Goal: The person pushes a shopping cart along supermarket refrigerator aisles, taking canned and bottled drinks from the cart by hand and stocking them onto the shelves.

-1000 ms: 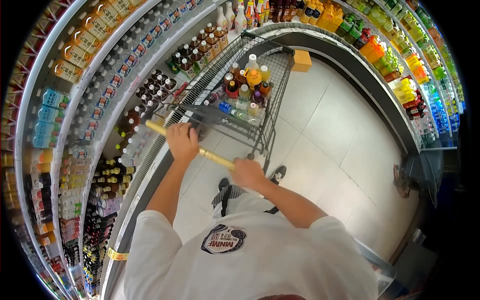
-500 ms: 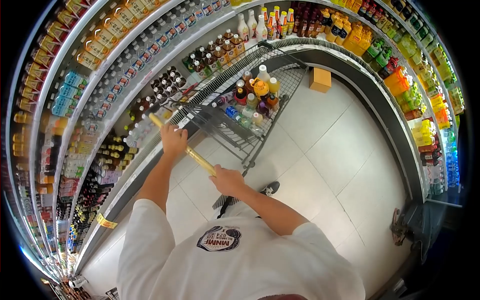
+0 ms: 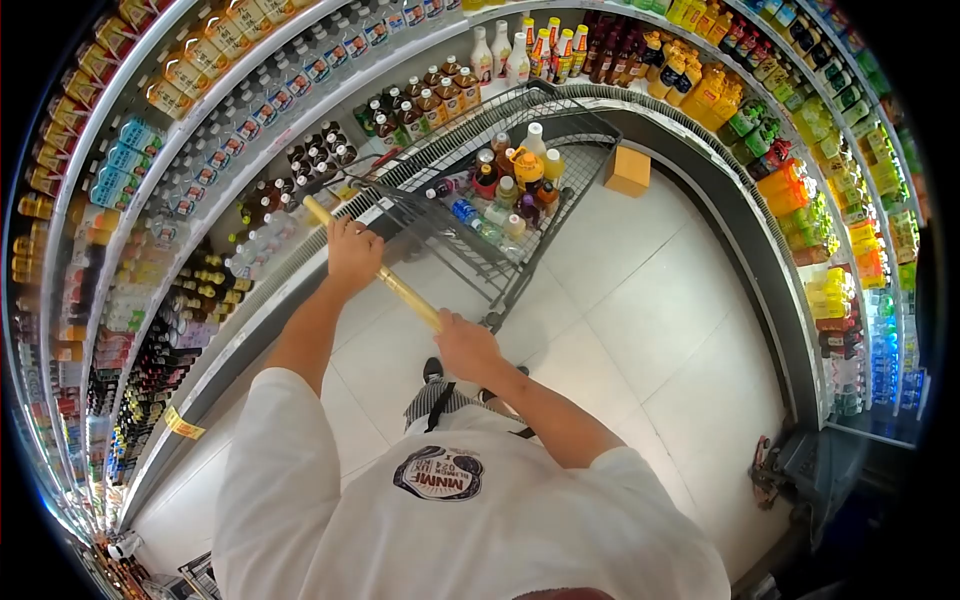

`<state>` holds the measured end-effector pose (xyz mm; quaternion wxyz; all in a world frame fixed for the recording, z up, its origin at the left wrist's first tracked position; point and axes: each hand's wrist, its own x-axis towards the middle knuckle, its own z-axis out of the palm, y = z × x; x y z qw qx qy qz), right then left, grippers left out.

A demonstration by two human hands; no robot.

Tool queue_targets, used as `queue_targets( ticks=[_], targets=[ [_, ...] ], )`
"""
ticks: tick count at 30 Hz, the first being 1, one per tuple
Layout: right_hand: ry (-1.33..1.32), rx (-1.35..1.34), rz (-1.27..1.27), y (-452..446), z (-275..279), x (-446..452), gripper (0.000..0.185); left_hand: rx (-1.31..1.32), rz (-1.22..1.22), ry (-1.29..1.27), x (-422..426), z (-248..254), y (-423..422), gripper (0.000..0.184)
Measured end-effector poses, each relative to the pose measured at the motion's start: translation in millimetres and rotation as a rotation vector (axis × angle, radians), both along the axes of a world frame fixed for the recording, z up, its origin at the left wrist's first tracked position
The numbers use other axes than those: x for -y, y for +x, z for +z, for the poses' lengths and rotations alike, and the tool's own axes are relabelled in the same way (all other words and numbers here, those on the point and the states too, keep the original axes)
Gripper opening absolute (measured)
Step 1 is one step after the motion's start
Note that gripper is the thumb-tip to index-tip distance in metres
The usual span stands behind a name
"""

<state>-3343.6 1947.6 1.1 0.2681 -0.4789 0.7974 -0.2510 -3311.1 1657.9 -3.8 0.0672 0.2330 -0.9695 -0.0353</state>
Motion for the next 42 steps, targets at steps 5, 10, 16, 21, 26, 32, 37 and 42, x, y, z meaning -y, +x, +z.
queue_targets(
  ticks=[5, 10, 16, 21, 26, 32, 37, 42],
  targets=[
    [0.002, -0.272, 0.197, 4.4, 12.6, -35.0, 0.065, 0.078, 0.062, 0.020, 13.9, -14.7, -19.2, 0.026],
    [-0.194, 0.161, 0.234, -4.7, 9.6, -57.4, 0.059, -0.114, 0.346, 0.219, 4.9, -22.1, -43.1, 0.048],
    [-0.243, 0.383, 0.335, -33.8, 19.7, -66.0, 0.053, -0.480, 0.493, 0.163, -10.2, -32.7, -57.3, 0.077],
    [-0.186, 0.925, 0.276, -101.8, 8.5, -54.2, 0.040, -0.546, 0.741, 0.571, 8.2, -49.0, -58.1, 0.076],
    [0.139, 1.011, -0.077, -182.0, 0.4, -59.7, 0.033, -0.612, 0.803, 0.613, 5.7, -53.2, -64.4, 0.072],
    [0.209, 0.780, -0.241, -302.9, -45.6, -81.1, 0.026, -0.503, 0.958, 0.593, 16.3, -49.4, -78.1, 0.061],
    [0.184, 0.765, -0.405, -383.4, -43.7, -43.1, 0.018, -0.385, 1.052, 0.516, 13.8, -40.5, -83.6, 0.054],
    [0.096, 0.529, -0.286, -483.1, -70.3, 33.1, 0.019, -0.251, 1.129, 0.438, 6.2, -25.7, -90.5, 0.049]
  ],
)
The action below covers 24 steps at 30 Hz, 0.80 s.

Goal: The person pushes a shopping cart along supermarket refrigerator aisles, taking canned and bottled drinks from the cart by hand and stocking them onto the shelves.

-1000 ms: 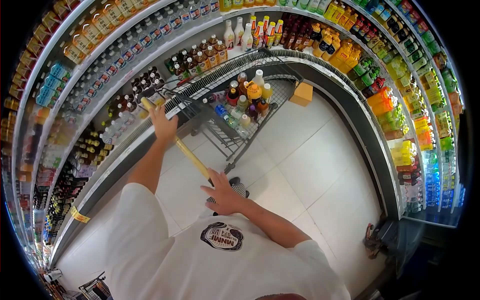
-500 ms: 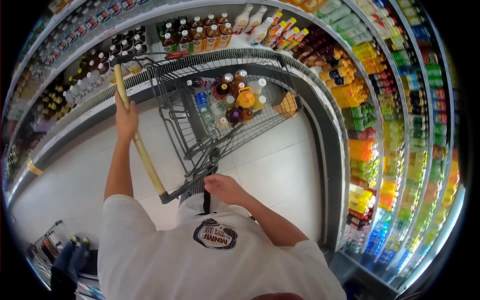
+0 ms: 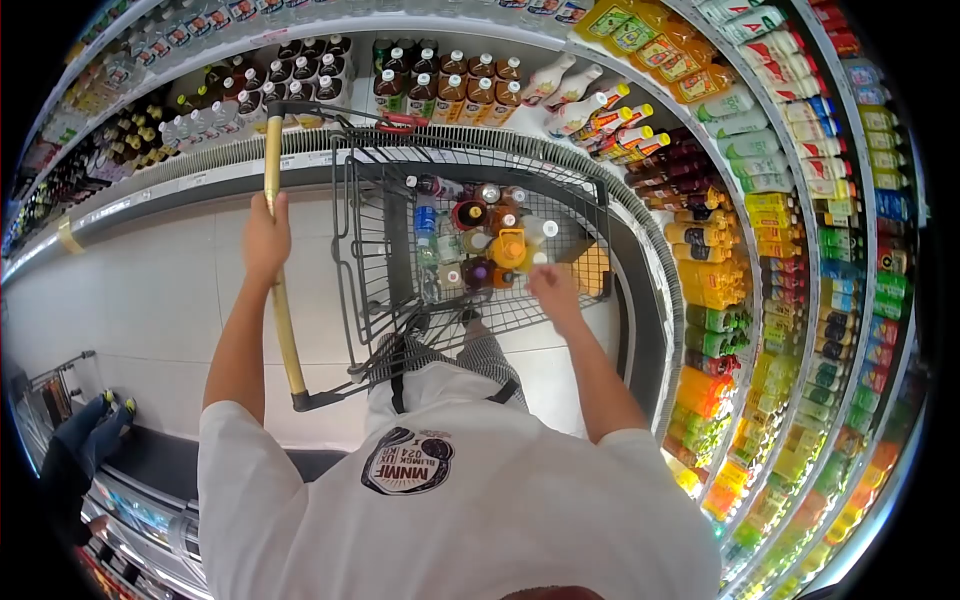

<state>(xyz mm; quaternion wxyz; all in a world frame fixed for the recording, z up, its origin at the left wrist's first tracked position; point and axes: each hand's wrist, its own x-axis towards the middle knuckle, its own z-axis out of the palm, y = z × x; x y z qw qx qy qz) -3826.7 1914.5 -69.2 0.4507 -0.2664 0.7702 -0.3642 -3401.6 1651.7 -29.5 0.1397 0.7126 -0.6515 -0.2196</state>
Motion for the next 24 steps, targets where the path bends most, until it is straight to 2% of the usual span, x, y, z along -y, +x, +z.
queue_targets(
  ticks=[5, 7, 10, 12, 15, 16, 17, 20, 24],
  targets=[
    [0.021, -0.366, 0.176, -82.2, -33.9, 90.8, 0.033, 0.200, 0.131, 0.089, -6.2, 9.3, -16.3, 0.050],
    [0.074, -0.498, 0.273, -113.4, -78.0, 122.9, 0.040, 0.101, 0.218, 0.057, -0.1, -6.0, -12.5, 0.050],
    [0.183, -0.473, 0.384, -143.7, -146.8, 149.2, 0.052, -0.002, 0.260, 0.077, -6.1, -4.1, -15.4, 0.048],
    [0.264, -0.437, 0.505, -147.1, -166.0, 170.1, 0.063, -0.061, 0.268, 0.092, -6.0, 3.0, -19.7, 0.046],
    [0.231, -0.384, 0.675, -149.4, -218.0, 192.7, 0.069, -0.015, 0.279, 0.073, -4.3, 0.0, -16.8, 0.045],
    [0.362, -0.295, 0.694, -147.0, -228.3, 203.9, 0.077, -0.015, 0.300, 0.092, -3.7, 2.0, -17.6, 0.044],
    [0.421, -0.330, 0.655, -143.4, -233.7, 202.7, 0.083, -0.048, 0.314, 0.118, -5.3, 5.6, -18.3, 0.044],
    [0.449, -0.368, 0.646, -137.7, -250.0, 209.5, 0.085, -0.130, 0.365, 0.141, -5.0, 7.0, -22.6, 0.042],
    [0.418, -0.339, 0.588, -142.9, -270.6, 209.5, 0.081, -0.063, 0.353, 0.138, -5.3, 2.9, -14.5, 0.043]
  ],
)
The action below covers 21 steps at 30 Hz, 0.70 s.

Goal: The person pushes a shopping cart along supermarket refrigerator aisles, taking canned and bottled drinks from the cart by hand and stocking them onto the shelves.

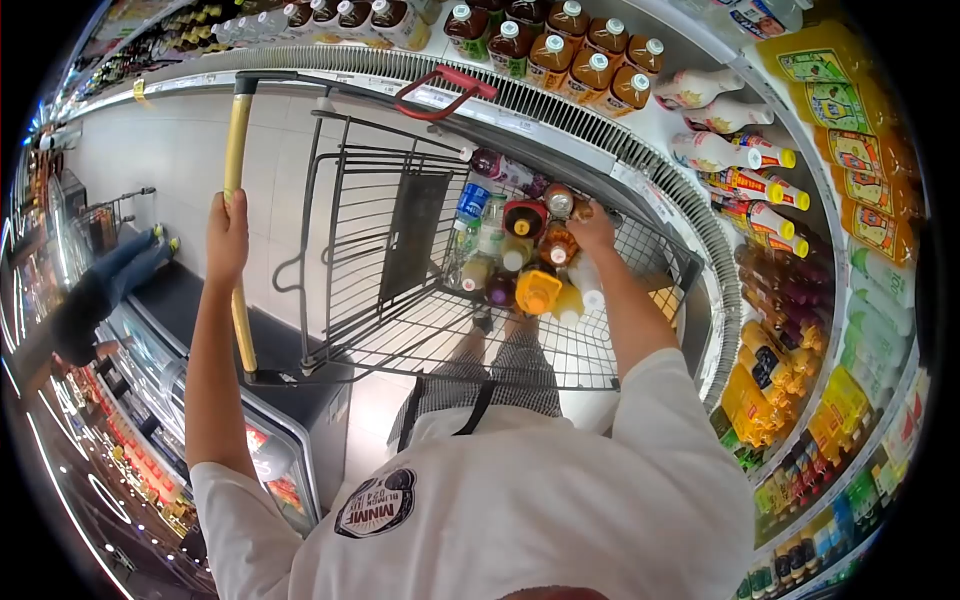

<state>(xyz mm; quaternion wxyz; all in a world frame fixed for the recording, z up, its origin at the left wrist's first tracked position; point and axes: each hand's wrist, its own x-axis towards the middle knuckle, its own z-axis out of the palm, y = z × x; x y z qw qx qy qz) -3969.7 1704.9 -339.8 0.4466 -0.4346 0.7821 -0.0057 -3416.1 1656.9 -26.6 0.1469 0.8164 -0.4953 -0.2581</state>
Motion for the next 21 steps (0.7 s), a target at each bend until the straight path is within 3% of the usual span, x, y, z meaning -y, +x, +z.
queue_targets(
  ticks=[7, 15, 21],
  targets=[
    [-0.214, 0.270, -0.218, -42.1, 61.1, -41.5, 0.069, 0.102, -0.071, -0.046, -0.5, -2.9, -0.7, 0.046],
    [-0.485, 0.411, -0.268, -45.7, 331.3, -67.3, 0.065, 0.161, -0.103, -0.098, -0.4, -6.0, -6.8, 0.047],
    [-0.990, 1.155, -0.539, -26.4, 449.3, -91.6, 0.089, 0.092, -0.141, -0.156, 0.1, -8.1, -7.6, 0.047]
  ],
)
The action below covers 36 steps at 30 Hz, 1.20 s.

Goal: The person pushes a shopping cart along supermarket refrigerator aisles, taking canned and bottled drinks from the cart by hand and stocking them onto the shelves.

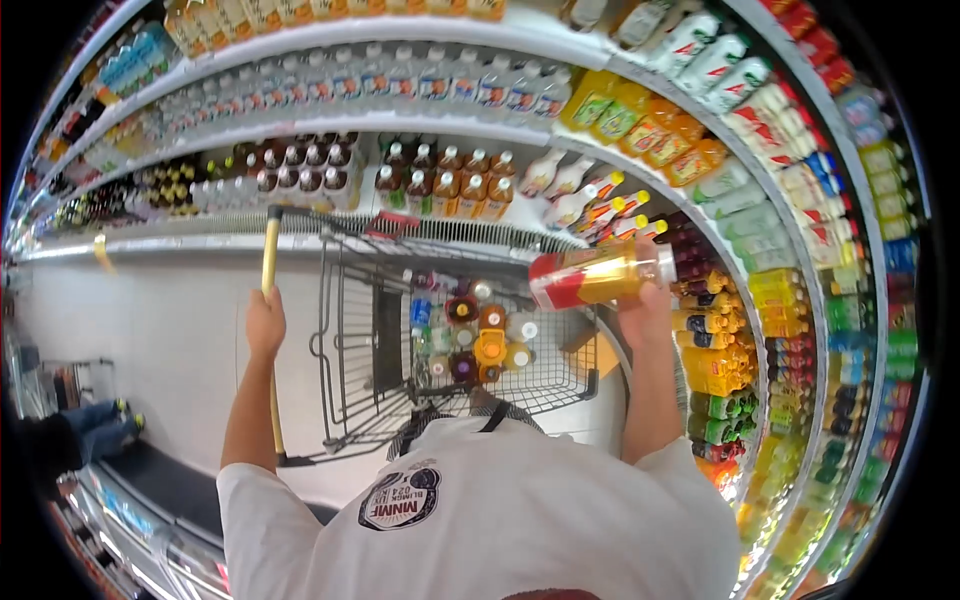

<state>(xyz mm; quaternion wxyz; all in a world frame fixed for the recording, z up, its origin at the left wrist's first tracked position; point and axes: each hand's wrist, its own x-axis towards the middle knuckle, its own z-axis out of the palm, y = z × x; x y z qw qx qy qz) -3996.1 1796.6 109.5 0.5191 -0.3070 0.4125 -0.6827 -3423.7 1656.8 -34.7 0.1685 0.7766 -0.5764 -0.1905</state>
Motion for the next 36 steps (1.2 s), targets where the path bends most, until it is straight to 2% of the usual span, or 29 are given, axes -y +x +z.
queue_targets(
  ticks=[2, 3, 6, 8, 12, 18, 20, 22, 26, 32, 33, 36],
  targets=[
    [-0.130, 0.280, -0.034, 26.7, 21.7, -1.7, 0.086, 0.054, -0.005, -0.030, -1.1, -3.7, -0.9, 0.047],
    [-0.153, 0.348, 0.008, 47.0, 27.8, 0.5, 0.077, 0.062, -0.005, -0.017, -0.3, -4.9, -0.7, 0.047],
    [0.019, 0.515, 0.040, 76.1, 3.7, -0.3, 0.060, 0.054, 0.008, 0.001, -1.6, 2.3, -5.3, 0.048],
    [0.005, 0.615, 0.230, 90.5, 3.4, -0.7, 0.057, 0.042, 0.009, -0.005, -1.4, 0.8, -5.0, 0.049],
    [-0.047, 0.477, 0.259, 104.2, 27.9, 11.0, 0.059, 0.050, -0.011, 0.015, -2.0, 5.1, -5.9, 0.048],
    [-0.045, 0.267, 0.121, 100.9, 70.4, 51.9, 0.052, -0.003, 0.002, 0.018, -1.9, 6.2, -3.0, 0.047],
    [-0.042, 0.288, 0.163, 89.2, 82.8, 69.5, 0.048, -0.029, 0.005, 0.019, -3.3, 8.0, -0.6, 0.047],
    [-0.075, 0.186, 0.079, 82.6, 108.7, 75.8, 0.049, -0.014, 0.018, 0.018, -3.6, 9.6, 1.1, 0.046],
    [-0.281, 0.152, 0.030, 79.0, 158.4, 82.4, 0.065, -0.010, 0.040, 0.009, -2.5, 13.5, 4.0, 0.045],
    [-0.167, 0.191, 0.076, 54.4, 195.7, 110.9, 0.072, -0.008, 0.083, -0.005, -0.5, 14.0, 2.1, 0.041],
    [-0.147, 0.122, 0.026, 53.6, 206.8, 118.2, 0.070, -0.009, 0.087, -0.003, -2.7, 16.8, 0.7, 0.041],
    [-0.136, 0.034, 0.082, 36.4, 223.6, 144.9, 0.056, -0.007, 0.078, -0.004, -4.6, 13.9, 2.0, 0.040]
  ],
)
